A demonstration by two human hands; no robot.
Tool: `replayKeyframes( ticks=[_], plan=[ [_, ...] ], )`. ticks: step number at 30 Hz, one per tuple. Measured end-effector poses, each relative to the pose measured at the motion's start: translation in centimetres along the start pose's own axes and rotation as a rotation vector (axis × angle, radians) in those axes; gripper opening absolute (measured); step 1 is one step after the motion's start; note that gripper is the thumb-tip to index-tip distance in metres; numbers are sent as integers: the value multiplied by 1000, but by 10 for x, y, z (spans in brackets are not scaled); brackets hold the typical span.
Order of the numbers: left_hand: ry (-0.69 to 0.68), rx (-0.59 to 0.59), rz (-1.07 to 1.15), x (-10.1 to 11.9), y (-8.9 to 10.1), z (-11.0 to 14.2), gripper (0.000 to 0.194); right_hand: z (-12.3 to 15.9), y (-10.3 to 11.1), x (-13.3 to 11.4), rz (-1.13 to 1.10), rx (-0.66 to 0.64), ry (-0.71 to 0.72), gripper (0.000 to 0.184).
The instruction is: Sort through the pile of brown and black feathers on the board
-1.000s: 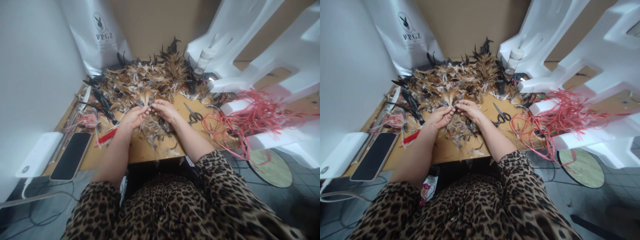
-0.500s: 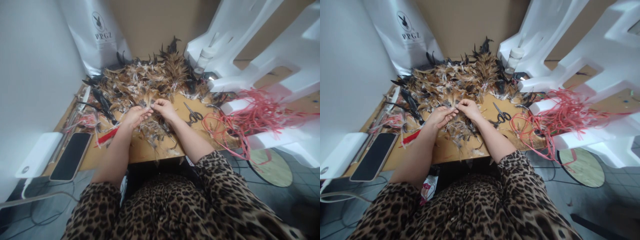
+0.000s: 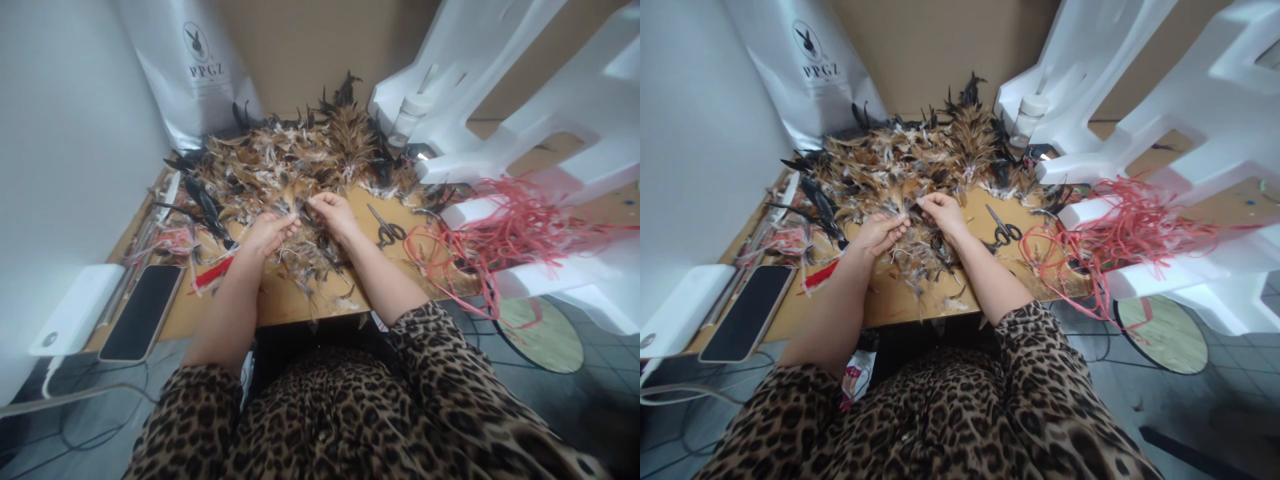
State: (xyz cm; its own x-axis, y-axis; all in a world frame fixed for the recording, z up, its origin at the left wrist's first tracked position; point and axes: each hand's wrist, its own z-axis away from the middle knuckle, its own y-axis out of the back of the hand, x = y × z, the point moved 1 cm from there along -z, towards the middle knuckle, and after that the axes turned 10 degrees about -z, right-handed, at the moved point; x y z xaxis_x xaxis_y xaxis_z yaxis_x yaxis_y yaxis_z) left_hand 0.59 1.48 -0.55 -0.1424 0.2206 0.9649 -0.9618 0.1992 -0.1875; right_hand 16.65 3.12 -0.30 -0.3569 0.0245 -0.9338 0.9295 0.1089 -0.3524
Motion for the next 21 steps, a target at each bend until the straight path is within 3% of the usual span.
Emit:
replayKeyframes(
  ticks=[5,14,21],
  plan=[
    [-6,-14,102,1,6,-2,11,-7,13,-10,18,54,30,31],
    [23,-85,106,-1,5,-2,13,4,2,-6,236,-257,-56,35],
    [-11,57,206,4,10,-4,6,5,7,-18,153,-290,-163,31]
  ],
)
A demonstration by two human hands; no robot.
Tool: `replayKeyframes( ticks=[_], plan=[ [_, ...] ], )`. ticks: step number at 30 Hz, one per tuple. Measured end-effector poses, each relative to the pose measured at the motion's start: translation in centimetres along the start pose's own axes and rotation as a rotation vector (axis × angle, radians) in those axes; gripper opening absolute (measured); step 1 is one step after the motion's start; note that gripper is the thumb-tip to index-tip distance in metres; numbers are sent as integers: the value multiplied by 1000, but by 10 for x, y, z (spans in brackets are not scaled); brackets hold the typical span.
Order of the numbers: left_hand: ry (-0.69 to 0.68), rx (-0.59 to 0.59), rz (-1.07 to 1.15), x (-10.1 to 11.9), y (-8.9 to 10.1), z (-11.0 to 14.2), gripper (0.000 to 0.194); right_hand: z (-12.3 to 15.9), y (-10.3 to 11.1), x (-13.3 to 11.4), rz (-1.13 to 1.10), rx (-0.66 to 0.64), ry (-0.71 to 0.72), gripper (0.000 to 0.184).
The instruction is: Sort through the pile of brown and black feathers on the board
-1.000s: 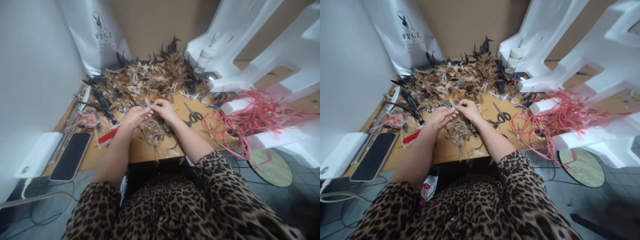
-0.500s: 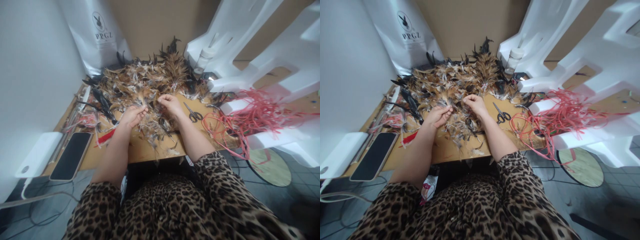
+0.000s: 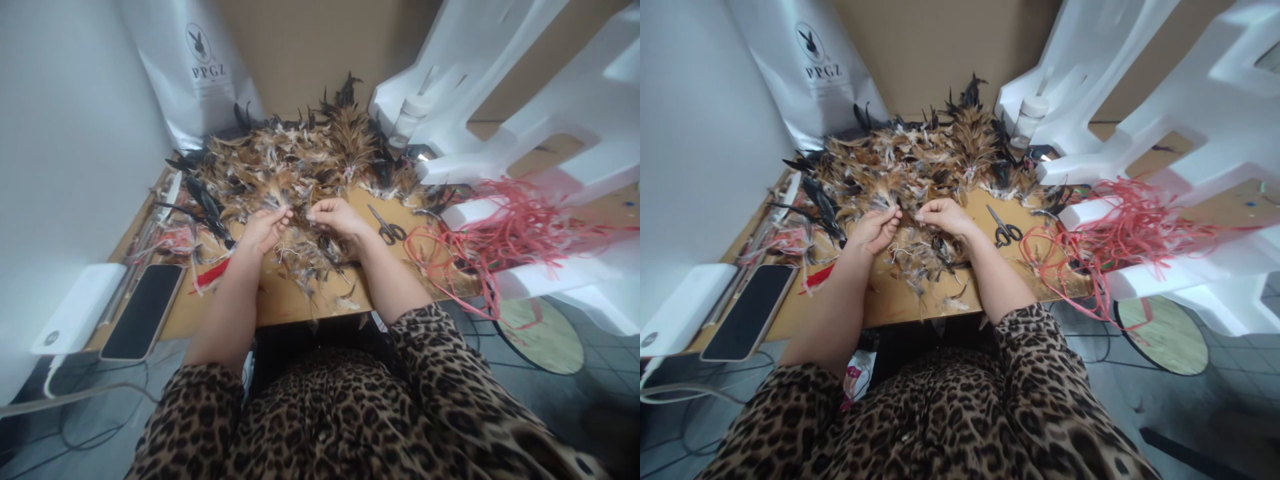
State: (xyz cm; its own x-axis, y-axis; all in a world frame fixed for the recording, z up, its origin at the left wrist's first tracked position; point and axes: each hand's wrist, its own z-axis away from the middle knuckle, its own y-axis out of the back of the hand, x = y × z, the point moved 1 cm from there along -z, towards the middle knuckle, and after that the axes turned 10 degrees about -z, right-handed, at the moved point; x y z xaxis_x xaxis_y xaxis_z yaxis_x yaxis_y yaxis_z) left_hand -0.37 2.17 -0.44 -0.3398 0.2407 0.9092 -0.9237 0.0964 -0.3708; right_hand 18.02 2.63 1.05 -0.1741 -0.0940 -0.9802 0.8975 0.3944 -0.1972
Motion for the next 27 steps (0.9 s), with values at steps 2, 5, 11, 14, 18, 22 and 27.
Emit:
replayKeyframes(
  ticks=[2,5,11,14,18,22,27],
  plan=[
    [-17,46,34,2,1,-1,5,4,2,-7,68,-86,-37,31],
    [-27,84,46,2,2,-1,6,7,7,-10,286,-191,-82,32],
    [-44,115,14,1,0,-2,10,-8,14,12,704,99,97,20],
    [-50,117,-6,1,-1,-2,11,-11,9,21,941,124,126,17],
    [-50,103,-37,0,-3,-2,14,-8,-3,23,1227,127,62,19],
    [-46,94,-56,-2,-3,-2,13,-6,-3,18,1276,178,9,19],
    [-39,76,-60,-5,-1,-4,14,-5,9,6,688,216,5,12]
  ],
)
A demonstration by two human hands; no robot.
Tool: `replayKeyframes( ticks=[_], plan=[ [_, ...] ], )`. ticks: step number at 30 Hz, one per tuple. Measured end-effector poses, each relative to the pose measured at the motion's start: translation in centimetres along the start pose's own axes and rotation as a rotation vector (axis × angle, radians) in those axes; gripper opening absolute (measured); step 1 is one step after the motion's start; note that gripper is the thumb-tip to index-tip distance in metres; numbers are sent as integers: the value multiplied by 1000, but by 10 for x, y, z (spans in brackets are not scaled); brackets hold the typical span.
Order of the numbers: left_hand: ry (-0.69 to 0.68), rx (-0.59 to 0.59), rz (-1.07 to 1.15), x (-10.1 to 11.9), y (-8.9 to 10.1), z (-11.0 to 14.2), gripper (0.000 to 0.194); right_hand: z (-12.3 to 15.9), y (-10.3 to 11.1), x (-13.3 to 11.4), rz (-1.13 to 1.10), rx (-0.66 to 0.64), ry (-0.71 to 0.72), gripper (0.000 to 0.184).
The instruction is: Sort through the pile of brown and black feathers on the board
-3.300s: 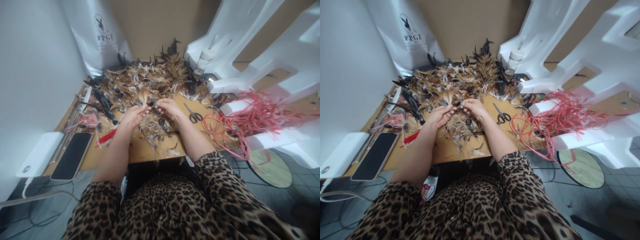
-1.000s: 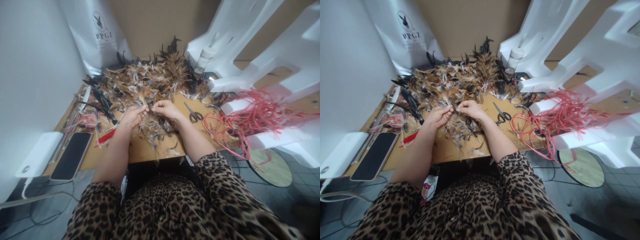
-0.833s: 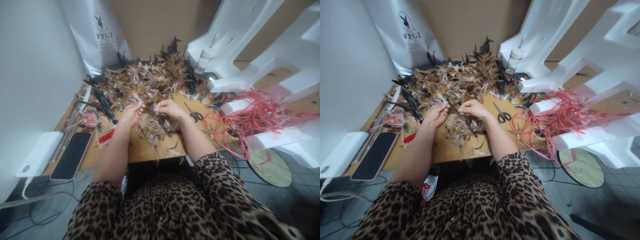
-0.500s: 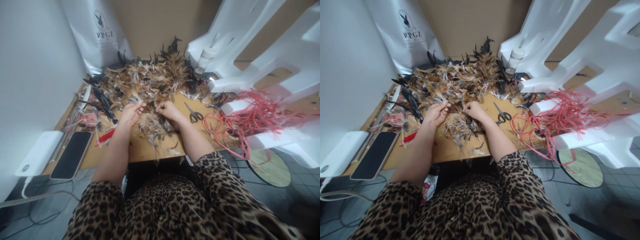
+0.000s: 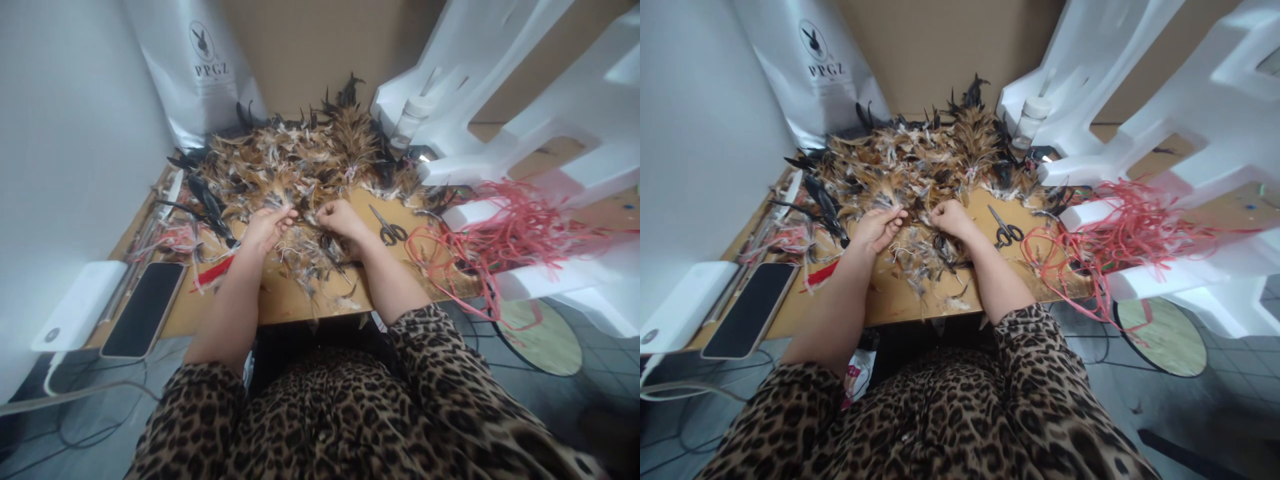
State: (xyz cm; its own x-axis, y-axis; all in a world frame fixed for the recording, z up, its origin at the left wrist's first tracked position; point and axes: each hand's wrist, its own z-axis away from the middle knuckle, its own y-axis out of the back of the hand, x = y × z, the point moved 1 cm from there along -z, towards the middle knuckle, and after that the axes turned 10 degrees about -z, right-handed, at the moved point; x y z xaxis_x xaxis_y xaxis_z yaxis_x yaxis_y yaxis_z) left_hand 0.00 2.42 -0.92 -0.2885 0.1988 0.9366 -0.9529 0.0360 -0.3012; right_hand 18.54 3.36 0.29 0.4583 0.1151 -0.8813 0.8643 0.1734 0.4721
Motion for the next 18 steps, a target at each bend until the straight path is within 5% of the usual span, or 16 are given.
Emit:
replayKeyframes(
  ticks=[3,8,18],
  plan=[
    [8,-24,4,-2,1,-2,14,0,5,-2,-414,-35,-116,15],
    [50,-94,18,-3,1,-1,12,-2,0,-4,-860,-47,-118,26],
    [129,-174,-12,-4,-8,6,9,-7,-22,4,-914,78,-56,28]
  ],
)
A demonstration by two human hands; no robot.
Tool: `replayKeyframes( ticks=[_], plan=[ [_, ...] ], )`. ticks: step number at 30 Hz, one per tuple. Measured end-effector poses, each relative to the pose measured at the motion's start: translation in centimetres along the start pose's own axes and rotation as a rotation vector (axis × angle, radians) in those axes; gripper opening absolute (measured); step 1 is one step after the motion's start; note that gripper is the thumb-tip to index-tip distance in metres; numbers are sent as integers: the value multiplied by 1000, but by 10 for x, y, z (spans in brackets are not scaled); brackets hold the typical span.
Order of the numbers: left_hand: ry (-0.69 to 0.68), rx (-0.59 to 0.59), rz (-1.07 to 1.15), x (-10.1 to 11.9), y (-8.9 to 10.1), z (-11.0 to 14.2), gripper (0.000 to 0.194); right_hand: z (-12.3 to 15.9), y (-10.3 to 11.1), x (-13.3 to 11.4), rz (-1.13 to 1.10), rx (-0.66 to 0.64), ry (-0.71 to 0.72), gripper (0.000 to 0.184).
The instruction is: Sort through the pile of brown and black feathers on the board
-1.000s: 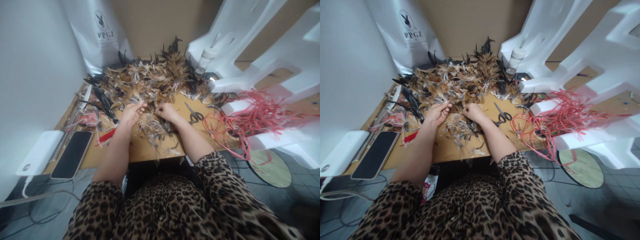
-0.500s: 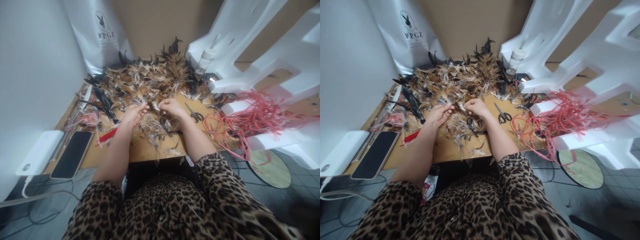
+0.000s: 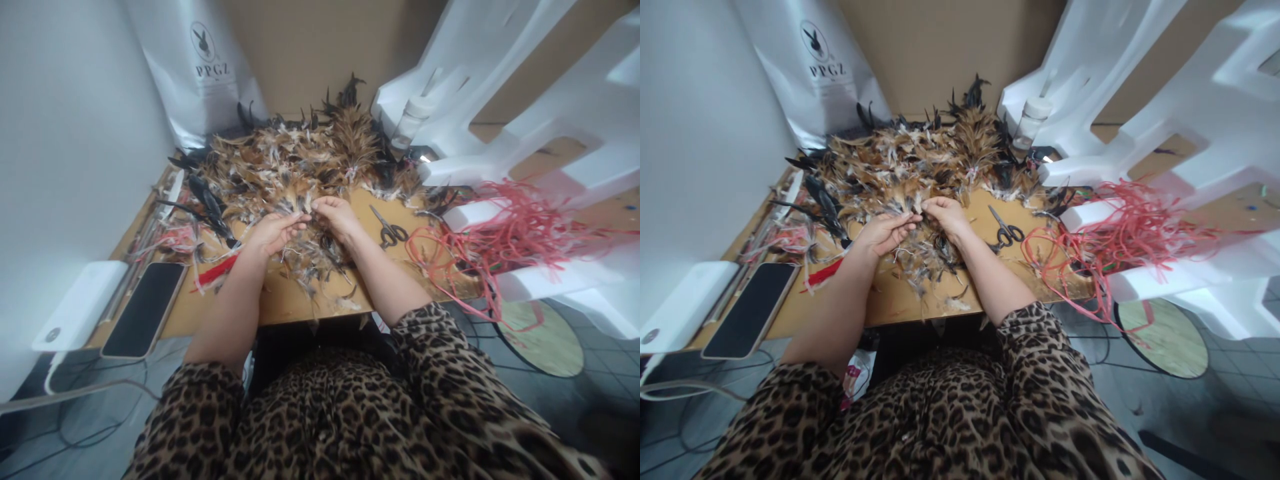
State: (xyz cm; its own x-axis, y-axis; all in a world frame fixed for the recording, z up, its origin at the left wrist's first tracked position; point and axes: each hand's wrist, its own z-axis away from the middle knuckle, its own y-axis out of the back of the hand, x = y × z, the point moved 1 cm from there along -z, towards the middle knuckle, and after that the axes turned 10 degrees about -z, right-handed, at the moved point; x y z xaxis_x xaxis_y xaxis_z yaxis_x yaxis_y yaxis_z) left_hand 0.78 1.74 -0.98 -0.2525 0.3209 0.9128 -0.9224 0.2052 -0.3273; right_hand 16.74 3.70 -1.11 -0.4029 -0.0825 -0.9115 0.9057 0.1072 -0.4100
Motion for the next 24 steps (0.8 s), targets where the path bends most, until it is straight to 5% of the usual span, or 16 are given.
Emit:
replayKeyframes(
  ticks=[24],
  plan=[
    [-103,1,-61,0,-1,0,11,10,-11,1,-16,-80,-85,37]
  ],
)
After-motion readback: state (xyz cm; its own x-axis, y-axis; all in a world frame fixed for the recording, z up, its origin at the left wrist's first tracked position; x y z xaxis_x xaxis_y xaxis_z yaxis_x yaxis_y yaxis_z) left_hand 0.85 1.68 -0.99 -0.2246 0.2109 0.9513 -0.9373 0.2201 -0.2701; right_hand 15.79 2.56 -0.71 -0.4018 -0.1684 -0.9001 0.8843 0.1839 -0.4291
